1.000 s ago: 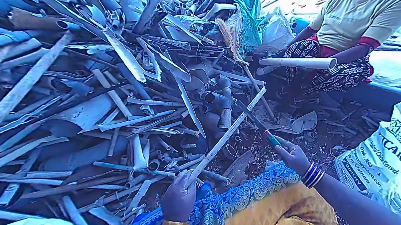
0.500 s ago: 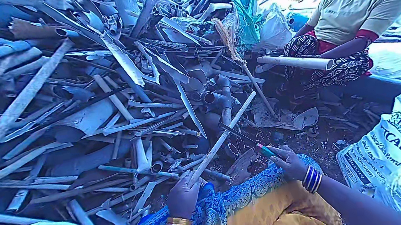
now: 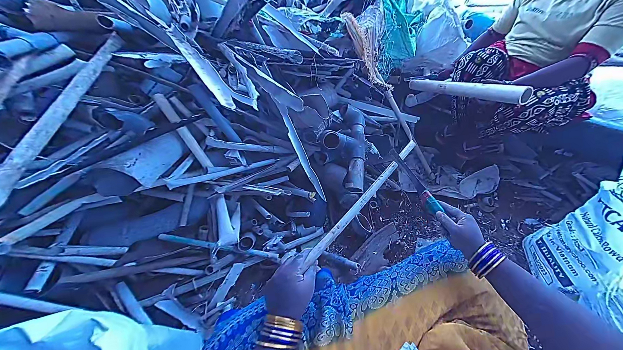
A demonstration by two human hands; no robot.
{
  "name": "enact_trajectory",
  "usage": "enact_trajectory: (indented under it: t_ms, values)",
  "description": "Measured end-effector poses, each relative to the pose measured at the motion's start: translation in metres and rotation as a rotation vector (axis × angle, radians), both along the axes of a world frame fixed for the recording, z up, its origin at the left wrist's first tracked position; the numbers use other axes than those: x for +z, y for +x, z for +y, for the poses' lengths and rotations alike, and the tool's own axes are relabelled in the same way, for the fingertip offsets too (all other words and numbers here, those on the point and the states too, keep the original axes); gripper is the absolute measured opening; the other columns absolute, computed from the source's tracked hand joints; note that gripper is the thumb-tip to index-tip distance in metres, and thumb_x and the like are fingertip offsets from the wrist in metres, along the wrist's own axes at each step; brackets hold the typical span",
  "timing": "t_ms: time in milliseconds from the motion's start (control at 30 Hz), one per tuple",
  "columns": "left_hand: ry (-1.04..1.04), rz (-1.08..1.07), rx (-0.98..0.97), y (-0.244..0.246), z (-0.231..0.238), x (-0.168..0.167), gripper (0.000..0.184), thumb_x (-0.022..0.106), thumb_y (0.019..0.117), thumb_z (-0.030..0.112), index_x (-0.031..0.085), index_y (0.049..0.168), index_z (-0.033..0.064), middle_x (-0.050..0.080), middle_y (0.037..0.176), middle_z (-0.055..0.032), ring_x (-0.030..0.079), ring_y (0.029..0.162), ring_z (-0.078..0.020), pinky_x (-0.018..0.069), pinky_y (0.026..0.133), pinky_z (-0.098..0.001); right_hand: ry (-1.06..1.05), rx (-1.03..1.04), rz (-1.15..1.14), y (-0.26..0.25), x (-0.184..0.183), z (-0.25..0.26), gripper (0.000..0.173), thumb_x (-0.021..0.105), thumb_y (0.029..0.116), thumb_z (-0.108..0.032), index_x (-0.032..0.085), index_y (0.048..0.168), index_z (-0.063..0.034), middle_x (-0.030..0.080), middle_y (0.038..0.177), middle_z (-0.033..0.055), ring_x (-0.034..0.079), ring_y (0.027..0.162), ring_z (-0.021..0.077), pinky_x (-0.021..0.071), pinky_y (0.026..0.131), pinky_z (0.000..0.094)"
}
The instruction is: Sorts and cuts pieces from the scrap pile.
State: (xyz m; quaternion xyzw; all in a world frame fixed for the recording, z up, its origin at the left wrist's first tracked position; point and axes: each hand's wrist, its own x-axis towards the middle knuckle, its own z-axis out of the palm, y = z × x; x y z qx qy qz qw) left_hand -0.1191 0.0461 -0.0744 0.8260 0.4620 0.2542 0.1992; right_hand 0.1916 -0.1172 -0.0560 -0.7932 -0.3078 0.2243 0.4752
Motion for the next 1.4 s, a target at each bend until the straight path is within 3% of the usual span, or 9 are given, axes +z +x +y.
enact_trajectory:
  t_ms: [167,300,433,533,667,867,1067,1300,1400]
  values:
    - [0.001,0.087,0.038,0.002,0.001,0.000,0.029,0.069,0.0971,0.012,0.074,0.124,0.0049,0.074,0.113,-0.0244,0.071,0.104,-0.0467,0.0528,0.088,-0.0670,-0.122,0.417,-0.015,-0.049,0.003,-0.011,0.045,0.050,0.1053,-0.016,0.052,0.147,-0.0010,0.070,0.106,0.0121,0.059,0.074,0.0074,0.0501,0.072,0.0258]
    - [-0.071,0.116,0.036,0.003,0.000,0.002,0.031,0.067,0.0992,0.017,0.073,0.126,0.0044,0.073,0.116,-0.0238,0.070,0.109,-0.0455,0.0518,0.092,-0.0660,-0.017,0.077,0.032,-0.028,-0.003,0.002,0.041,0.049,0.1074,-0.013,0.051,0.146,0.0007,0.064,0.092,0.0081,0.051,0.061,0.0052,0.0450,0.059,0.0226]
    - [-0.501,-0.043,-0.005,0.002,0.011,0.006,0.042,0.072,0.0982,0.021,0.065,0.135,0.0027,0.071,0.124,-0.0202,0.067,0.119,-0.0318,0.0464,0.107,-0.0517,-0.191,0.397,-0.309,-0.053,-0.002,-0.018,0.048,0.051,0.1051,-0.019,0.050,0.151,-0.0020,0.071,0.121,0.0239,0.070,0.104,0.0338,0.0516,0.096,0.0511]
    - [-0.722,-0.290,-0.010,0.004,0.012,0.002,0.030,0.071,0.0977,0.013,0.068,0.124,-0.0013,0.070,0.097,-0.0068,0.061,0.081,-0.0081,0.0496,0.078,-0.0264,-0.074,0.511,-0.612,-0.057,-0.017,-0.030,0.045,0.057,0.0992,-0.020,0.062,0.142,-0.0044,0.075,0.094,0.0237,0.073,0.080,0.0421,0.0573,0.072,0.0597]
    - [-1.056,-0.581,-0.103,0.000,0.008,0.004,0.020,0.046,0.1084,0.007,0.064,0.108,-0.0020,0.041,0.054,0.0081,0.035,0.041,0.0008,0.0305,0.041,-0.0137,-0.094,0.140,-0.610,-0.023,-0.014,-0.016,0.049,0.054,0.1030,-0.017,0.051,0.149,0.0025,0.073,0.101,0.0285,0.072,0.087,0.0457,0.0542,0.083,0.0610]
    - [-1.393,-0.799,-0.233,-0.009,0.011,0.002,0.049,0.020,0.1129,0.020,0.063,0.117,-0.0026,0.039,0.049,0.0081,0.034,0.036,0.0011,0.0317,0.036,-0.0133,0.098,0.450,-1.184,-0.039,-0.040,-0.026,0.040,0.052,0.0944,-0.012,0.074,0.128,-0.0168,0.069,0.083,0.0165,0.068,0.059,0.0321,0.0540,0.046,0.0440]
    - [-1.437,-0.841,-0.340,-0.018,0.010,-0.001,0.052,0.018,0.1102,0.020,0.066,0.116,-0.0003,0.039,0.046,0.0097,0.035,0.035,0.0027,0.0311,0.036,-0.0130,-0.280,-0.028,-0.716,0.021,-0.012,-0.002,0.050,0.050,0.1045,-0.015,0.048,0.154,-0.0097,0.067,0.118,0.0321,0.069,0.102,0.0493,0.0528,0.089,0.0611]
    - [-1.435,-0.835,-0.375,-0.019,0.012,-0.003,0.054,0.018,0.1077,0.022,0.069,0.111,0.0043,0.044,0.045,0.0099,0.038,0.035,0.0027,0.0343,0.037,-0.0138,-0.029,0.356,-1.116,0.006,-0.029,-0.015,0.044,0.054,0.0958,-0.007,0.068,0.137,-0.0146,0.070,0.088,0.0222,0.069,0.065,0.0392,0.0556,0.053,0.0519]
    - [-1.463,-0.859,-0.472,-0.023,0.013,-0.006,0.050,0.025,0.1058,0.025,0.072,0.110,0.0087,0.045,0.045,0.0109,0.039,0.036,0.0029,0.0348,0.038,-0.0140,-0.292,-0.048,-0.712,0.042,-0.012,0.001,0.051,0.045,0.1065,-0.015,0.044,0.157,-0.0118,0.066,0.122,0.0307,0.069,0.102,0.0479,0.0541,0.090,0.0595]
